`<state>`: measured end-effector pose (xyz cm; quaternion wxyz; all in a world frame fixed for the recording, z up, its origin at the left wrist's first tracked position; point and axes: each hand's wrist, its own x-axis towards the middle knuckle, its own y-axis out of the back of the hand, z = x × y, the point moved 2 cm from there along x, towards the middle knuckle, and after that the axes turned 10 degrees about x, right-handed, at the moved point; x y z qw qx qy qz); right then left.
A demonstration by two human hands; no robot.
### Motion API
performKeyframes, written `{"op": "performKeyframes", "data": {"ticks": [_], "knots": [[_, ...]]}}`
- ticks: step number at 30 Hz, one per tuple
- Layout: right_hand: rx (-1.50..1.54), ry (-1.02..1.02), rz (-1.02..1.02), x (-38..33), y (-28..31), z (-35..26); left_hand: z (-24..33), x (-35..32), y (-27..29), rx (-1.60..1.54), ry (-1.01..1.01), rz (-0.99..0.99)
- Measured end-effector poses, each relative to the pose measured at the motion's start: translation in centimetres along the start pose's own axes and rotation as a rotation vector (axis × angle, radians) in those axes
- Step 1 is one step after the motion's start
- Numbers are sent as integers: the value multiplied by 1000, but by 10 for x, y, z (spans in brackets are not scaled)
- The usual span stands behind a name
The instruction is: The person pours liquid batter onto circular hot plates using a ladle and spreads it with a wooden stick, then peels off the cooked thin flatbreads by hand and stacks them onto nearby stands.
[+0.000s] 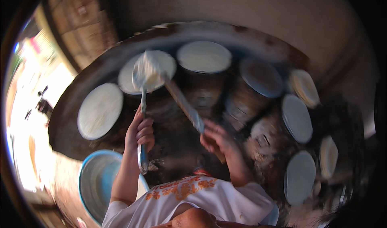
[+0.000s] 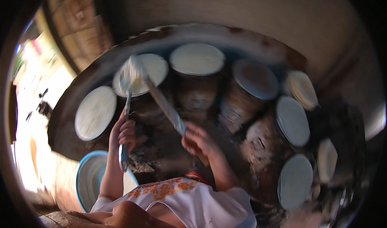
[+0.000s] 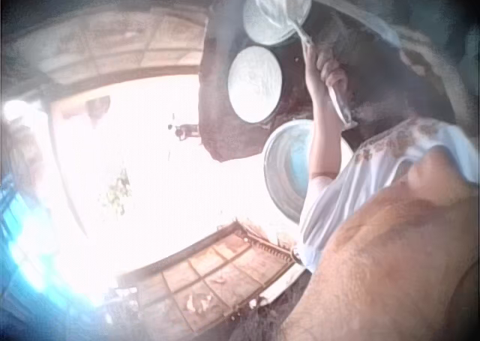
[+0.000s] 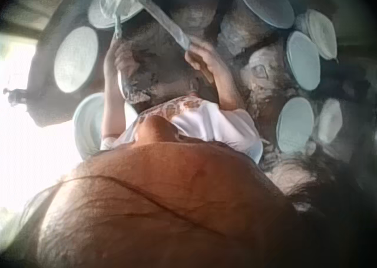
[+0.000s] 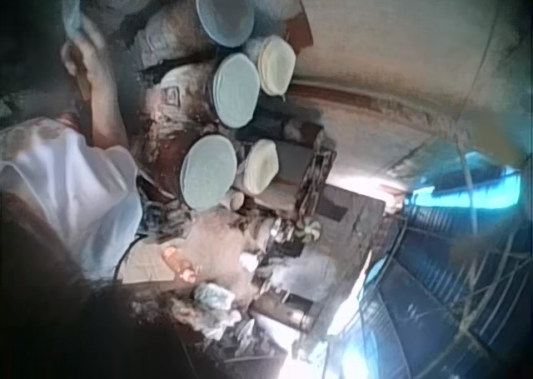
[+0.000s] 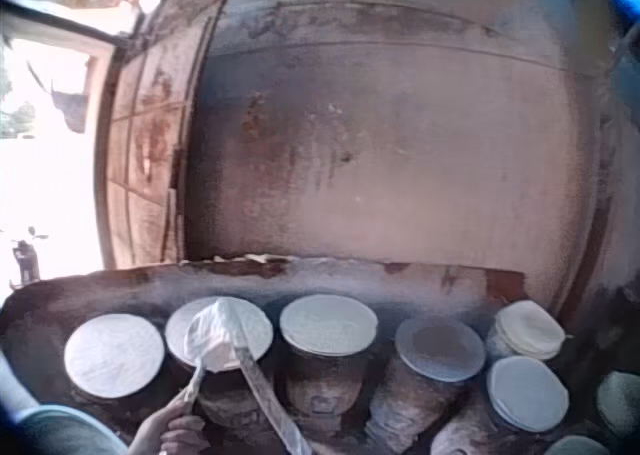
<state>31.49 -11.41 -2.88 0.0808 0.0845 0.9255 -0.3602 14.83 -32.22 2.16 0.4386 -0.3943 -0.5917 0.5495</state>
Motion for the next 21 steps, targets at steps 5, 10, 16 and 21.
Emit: {"op": "performKeyframes", "data": {"ticks": [5,10,16,21], "knots": [[-735,813,613,-3,116,-73,-128,236,-16,-312,566,102],[-1153,799,990,-95,240,-18,-209,404,15,-276,698,-102],[184,799,1265,-127,378,-131,-325,554,80,-308,994,79],[186,925,1381,-67,445,-141,-363,602,159,229,915,329]]}}
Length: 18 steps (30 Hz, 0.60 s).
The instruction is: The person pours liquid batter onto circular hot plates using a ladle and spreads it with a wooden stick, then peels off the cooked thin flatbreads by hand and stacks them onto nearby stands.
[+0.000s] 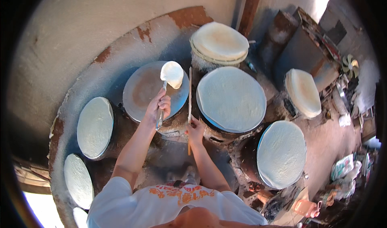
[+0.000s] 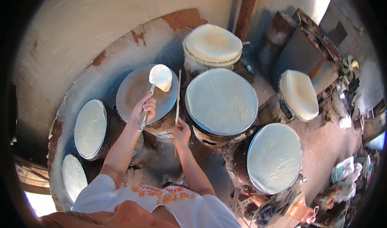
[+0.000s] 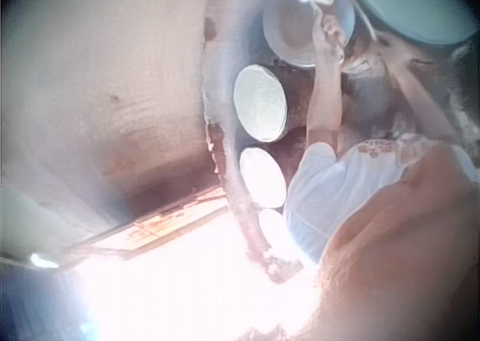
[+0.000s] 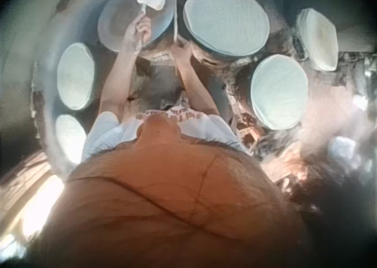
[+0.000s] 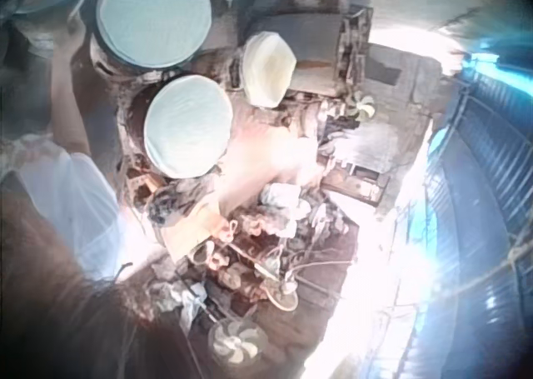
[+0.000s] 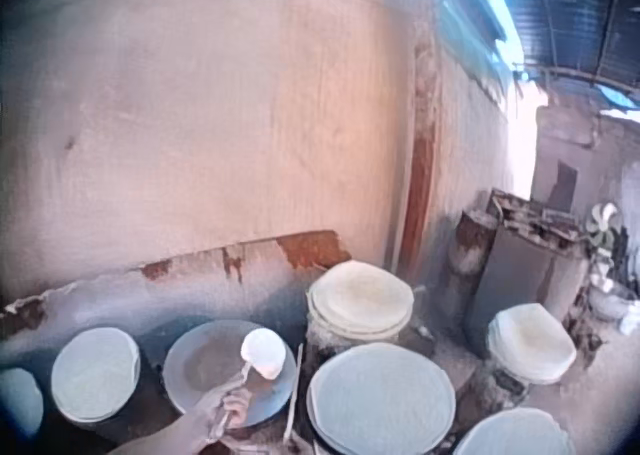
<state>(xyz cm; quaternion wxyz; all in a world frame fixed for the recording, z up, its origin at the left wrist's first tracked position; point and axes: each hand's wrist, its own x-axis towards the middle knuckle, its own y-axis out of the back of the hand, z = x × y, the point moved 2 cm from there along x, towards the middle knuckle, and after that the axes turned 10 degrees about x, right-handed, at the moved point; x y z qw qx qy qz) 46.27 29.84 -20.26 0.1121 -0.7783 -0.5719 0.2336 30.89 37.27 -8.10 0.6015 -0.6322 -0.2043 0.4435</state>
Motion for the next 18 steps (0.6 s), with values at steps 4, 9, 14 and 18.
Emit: {"op": "performKeyframes", "data": {"ticks": [4,9,14,18], "knots": [[-109,134,110,9,-9,36,10,22,4,680,-126,200],[-563,489,81,23,-53,0,42,47,22,1080,-197,348],[-887,538,29,8,-49,-25,78,54,26,1582,-323,480],[-1034,565,-59,35,-95,-16,139,68,75,2245,-739,533]]}}
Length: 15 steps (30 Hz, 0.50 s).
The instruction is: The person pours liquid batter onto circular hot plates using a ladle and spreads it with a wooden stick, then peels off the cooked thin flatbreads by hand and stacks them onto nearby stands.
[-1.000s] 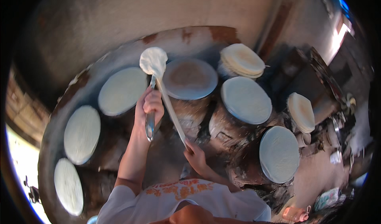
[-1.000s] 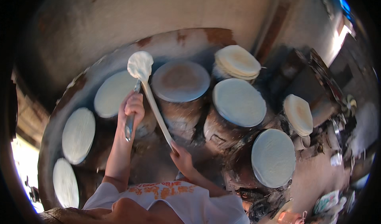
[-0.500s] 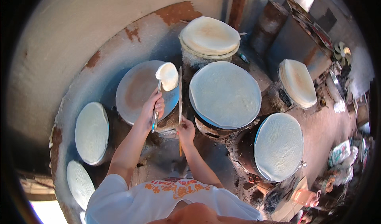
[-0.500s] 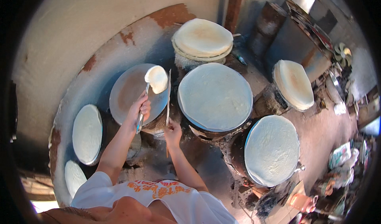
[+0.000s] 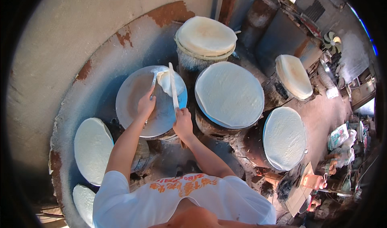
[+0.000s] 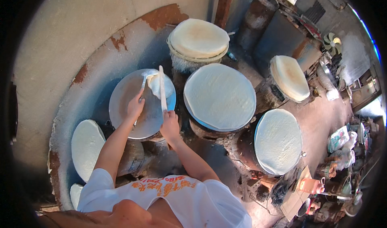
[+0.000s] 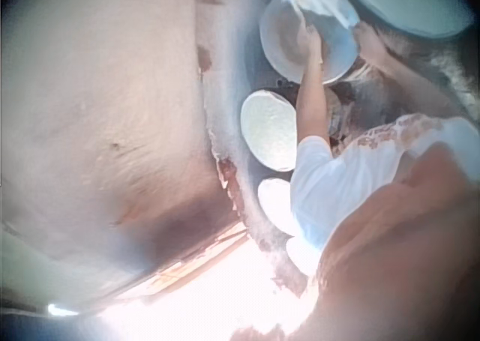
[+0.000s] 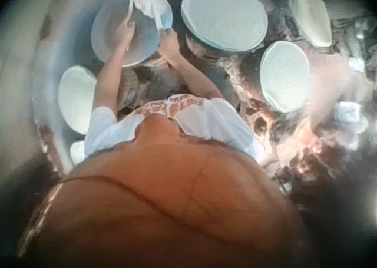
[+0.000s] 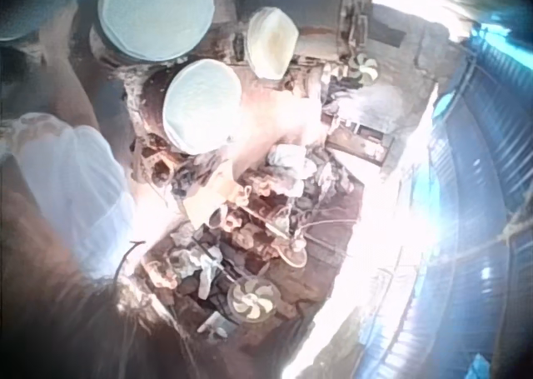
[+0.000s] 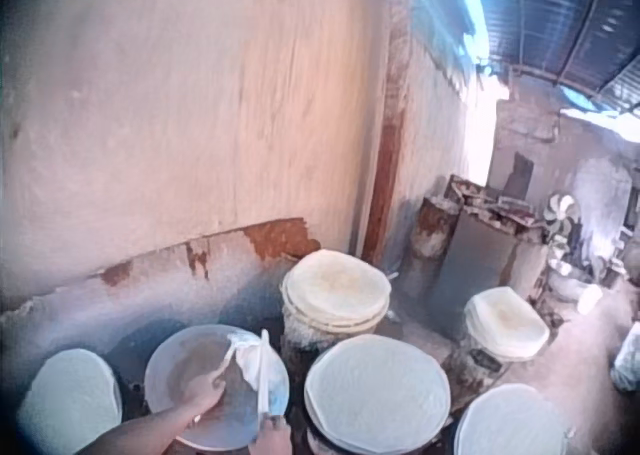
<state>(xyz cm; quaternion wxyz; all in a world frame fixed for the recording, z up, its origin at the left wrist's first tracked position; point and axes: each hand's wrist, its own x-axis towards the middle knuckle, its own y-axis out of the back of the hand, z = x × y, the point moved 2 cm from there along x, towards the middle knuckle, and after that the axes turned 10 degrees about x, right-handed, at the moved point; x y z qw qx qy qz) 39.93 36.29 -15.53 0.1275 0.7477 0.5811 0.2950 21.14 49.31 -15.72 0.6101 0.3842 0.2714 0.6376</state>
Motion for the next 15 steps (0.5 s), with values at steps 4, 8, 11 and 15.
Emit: {"op": "performKeyframes", "data": {"ticks": [4,8,11,15], "knots": [[1,-29,35,-1,33,22,10,-1,41,245,6,-47],[-54,57,11,-10,10,15,-3,-3,37,267,14,-52],[-71,61,48,30,-3,2,-8,9,40,260,28,-33],[-96,45,55,7,3,4,-34,-6,55,265,122,-32]]}}
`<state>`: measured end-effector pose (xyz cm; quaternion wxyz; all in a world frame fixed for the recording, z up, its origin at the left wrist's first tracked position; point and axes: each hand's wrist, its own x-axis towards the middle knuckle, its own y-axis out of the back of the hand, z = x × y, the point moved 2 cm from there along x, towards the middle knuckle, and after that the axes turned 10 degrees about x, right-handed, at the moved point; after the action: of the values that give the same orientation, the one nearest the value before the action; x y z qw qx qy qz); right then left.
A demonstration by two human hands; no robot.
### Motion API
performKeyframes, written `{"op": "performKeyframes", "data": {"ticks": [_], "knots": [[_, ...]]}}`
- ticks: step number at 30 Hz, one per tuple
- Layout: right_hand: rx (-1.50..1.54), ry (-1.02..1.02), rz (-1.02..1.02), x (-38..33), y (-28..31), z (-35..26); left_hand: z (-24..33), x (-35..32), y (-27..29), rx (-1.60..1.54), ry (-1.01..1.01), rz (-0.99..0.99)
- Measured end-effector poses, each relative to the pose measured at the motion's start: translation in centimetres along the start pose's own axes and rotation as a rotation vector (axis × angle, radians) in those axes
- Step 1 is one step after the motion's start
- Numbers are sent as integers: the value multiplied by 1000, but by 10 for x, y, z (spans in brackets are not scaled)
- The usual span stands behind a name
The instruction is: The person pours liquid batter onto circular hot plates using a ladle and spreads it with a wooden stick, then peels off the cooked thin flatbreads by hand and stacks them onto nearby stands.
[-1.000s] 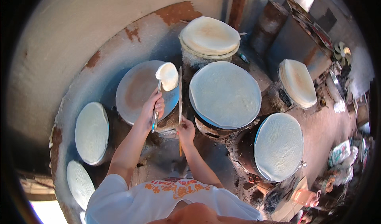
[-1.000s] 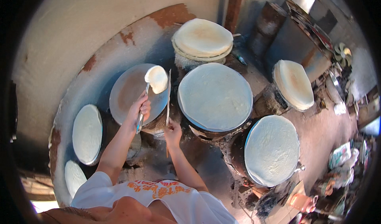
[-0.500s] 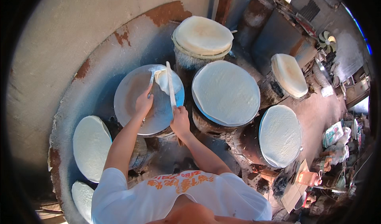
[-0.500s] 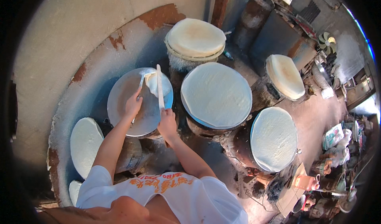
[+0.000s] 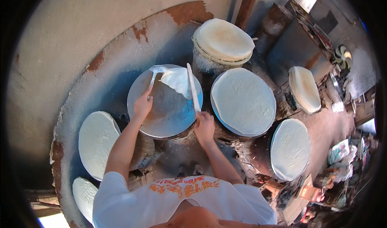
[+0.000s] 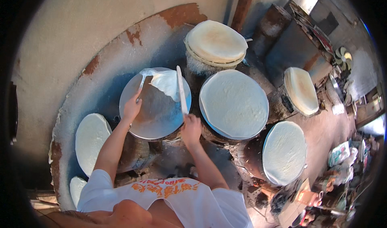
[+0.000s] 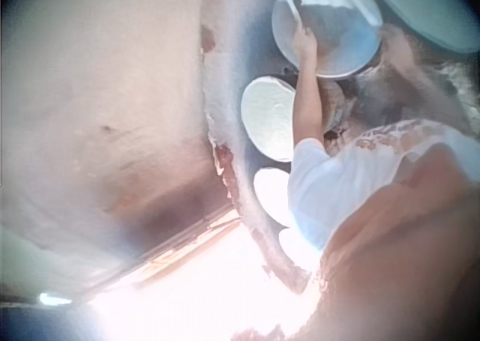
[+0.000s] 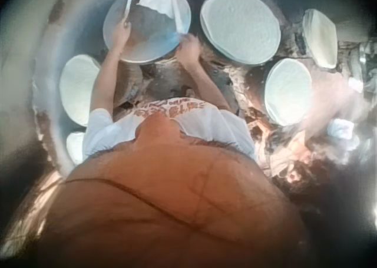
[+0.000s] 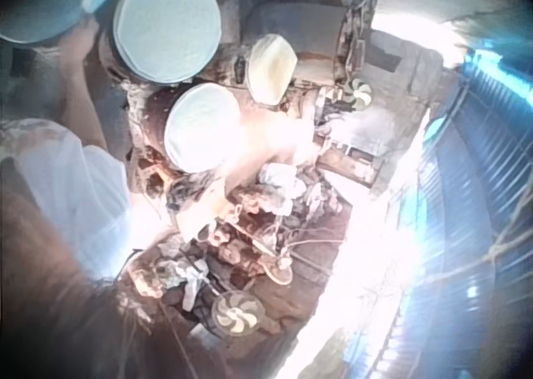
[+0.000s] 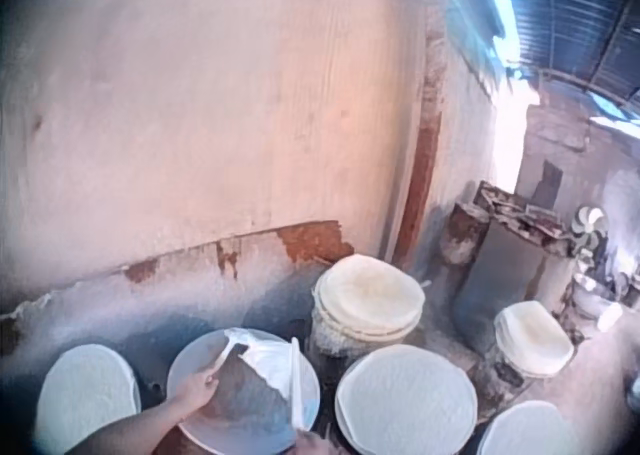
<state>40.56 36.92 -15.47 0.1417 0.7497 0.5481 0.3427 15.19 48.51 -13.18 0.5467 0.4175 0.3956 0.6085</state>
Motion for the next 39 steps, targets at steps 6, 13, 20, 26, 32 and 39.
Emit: {"op": "performKeyframes", "data": {"ticks": [6,13,20,26,32,39], "knots": [[64,72,5,42,-23,-15,21,4,16,-217,111,-96],[63,137,-28,17,-39,-19,-4,-31,44,-1403,465,-278],[23,199,-29,25,-21,9,-32,-86,56,-2584,434,-670],[126,179,-160,45,-39,-22,-25,-104,56,-2856,267,-659],[15,331,-191,87,-16,23,4,-108,63,-2741,271,-379],[77,517,-524,128,-55,9,53,-140,73,-2242,318,169]]}}
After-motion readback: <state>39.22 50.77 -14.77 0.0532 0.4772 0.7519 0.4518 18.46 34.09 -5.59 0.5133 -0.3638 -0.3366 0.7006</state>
